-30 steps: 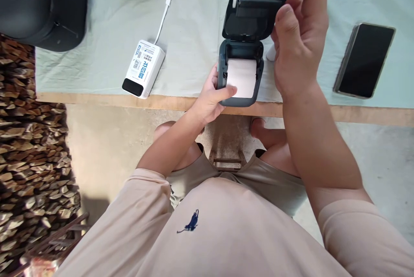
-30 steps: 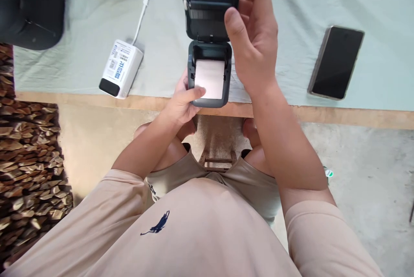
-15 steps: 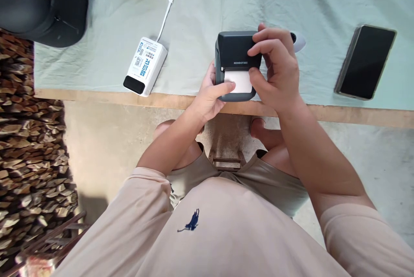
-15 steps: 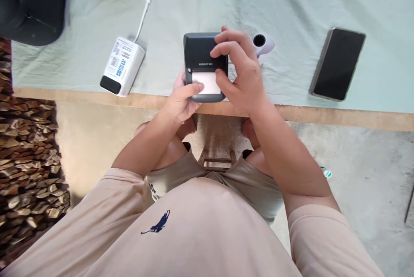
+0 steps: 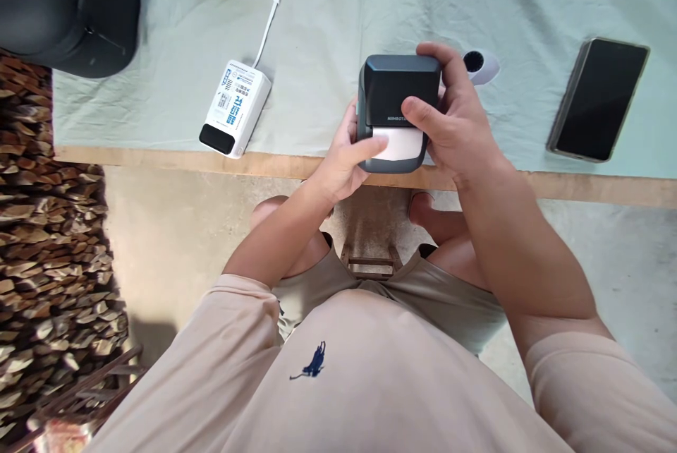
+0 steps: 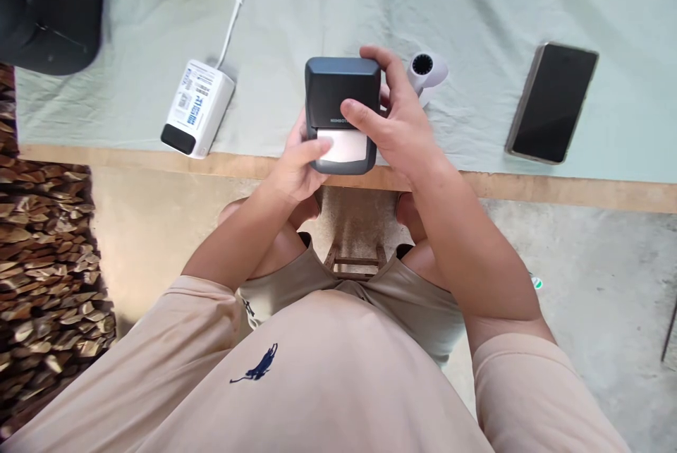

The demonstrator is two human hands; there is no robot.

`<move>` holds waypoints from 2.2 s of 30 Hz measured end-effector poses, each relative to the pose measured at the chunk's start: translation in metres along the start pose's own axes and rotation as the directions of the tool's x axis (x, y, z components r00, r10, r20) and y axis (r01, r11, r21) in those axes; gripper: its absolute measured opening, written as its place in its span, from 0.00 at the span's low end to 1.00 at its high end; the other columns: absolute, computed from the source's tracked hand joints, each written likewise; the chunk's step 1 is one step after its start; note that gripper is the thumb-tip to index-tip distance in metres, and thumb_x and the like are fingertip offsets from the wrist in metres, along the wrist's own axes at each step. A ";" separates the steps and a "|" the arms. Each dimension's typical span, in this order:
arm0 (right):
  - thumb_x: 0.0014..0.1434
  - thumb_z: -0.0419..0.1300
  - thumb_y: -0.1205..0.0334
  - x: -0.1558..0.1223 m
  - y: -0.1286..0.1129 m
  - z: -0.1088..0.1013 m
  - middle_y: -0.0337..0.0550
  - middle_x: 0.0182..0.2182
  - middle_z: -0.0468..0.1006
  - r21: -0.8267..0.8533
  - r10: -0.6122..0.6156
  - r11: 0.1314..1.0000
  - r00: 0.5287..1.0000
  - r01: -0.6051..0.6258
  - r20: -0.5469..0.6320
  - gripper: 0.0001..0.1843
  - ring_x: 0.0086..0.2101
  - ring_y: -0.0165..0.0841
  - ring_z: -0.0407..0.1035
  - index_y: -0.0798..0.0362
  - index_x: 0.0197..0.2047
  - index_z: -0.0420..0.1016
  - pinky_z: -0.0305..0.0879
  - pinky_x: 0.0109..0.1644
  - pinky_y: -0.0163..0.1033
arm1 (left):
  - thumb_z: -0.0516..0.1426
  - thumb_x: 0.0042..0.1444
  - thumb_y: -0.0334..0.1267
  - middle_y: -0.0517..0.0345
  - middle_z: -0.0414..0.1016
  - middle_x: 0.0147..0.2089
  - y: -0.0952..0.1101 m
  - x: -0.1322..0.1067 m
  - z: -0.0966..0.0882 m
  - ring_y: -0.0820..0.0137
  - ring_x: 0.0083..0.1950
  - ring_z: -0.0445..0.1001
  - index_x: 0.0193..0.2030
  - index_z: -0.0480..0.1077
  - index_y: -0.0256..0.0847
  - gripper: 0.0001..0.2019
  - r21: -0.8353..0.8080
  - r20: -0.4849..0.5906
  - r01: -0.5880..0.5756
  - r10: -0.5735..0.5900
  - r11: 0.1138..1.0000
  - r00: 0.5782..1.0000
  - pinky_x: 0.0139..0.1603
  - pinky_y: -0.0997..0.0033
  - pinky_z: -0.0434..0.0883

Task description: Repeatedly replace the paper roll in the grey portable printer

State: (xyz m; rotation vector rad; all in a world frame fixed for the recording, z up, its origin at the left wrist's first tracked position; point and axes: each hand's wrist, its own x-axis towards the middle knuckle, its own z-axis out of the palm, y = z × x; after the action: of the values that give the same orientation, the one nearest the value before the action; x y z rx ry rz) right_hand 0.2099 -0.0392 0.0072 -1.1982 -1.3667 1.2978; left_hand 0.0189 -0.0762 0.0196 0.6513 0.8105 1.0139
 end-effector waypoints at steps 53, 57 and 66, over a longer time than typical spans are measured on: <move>0.68 0.59 0.14 0.006 -0.058 0.002 0.45 0.41 0.87 -0.163 -0.375 0.927 0.857 0.338 -0.354 0.36 0.31 0.44 0.74 0.37 0.42 0.88 0.73 0.36 0.56 | 0.62 0.69 0.67 0.50 0.89 0.51 0.007 0.005 0.016 0.45 0.77 0.82 0.49 0.81 0.46 0.25 -0.066 -0.129 0.073 -0.081 0.995 0.988 0.68 0.50 0.86; 0.70 0.66 0.27 0.001 -0.064 -0.002 0.44 0.43 0.87 -0.330 -0.358 0.905 0.900 0.269 -0.247 0.24 0.38 0.45 0.77 0.37 0.43 0.87 0.78 0.45 0.57 | 0.60 0.70 0.69 0.50 0.89 0.52 0.007 0.007 0.016 0.45 0.78 0.81 0.52 0.81 0.46 0.27 -0.073 -0.130 0.054 -0.063 0.996 0.990 0.68 0.50 0.86; 0.54 0.76 0.57 -0.002 -0.048 -0.017 0.43 0.35 0.83 -0.754 -0.196 0.642 0.981 0.140 0.015 0.12 0.39 0.50 0.76 0.37 0.43 0.88 0.78 0.45 0.57 | 0.67 0.69 0.62 0.51 0.89 0.55 0.003 0.006 0.013 0.48 0.79 0.81 0.52 0.78 0.46 0.21 -0.060 -0.113 0.057 -0.064 0.997 0.992 0.69 0.55 0.86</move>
State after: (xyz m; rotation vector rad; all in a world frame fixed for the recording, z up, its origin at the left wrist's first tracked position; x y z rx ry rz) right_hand 0.2234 -0.0376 0.0566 -1.5789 -2.0080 0.5103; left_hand 0.0297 -0.0704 0.0276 0.5202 0.8933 1.0223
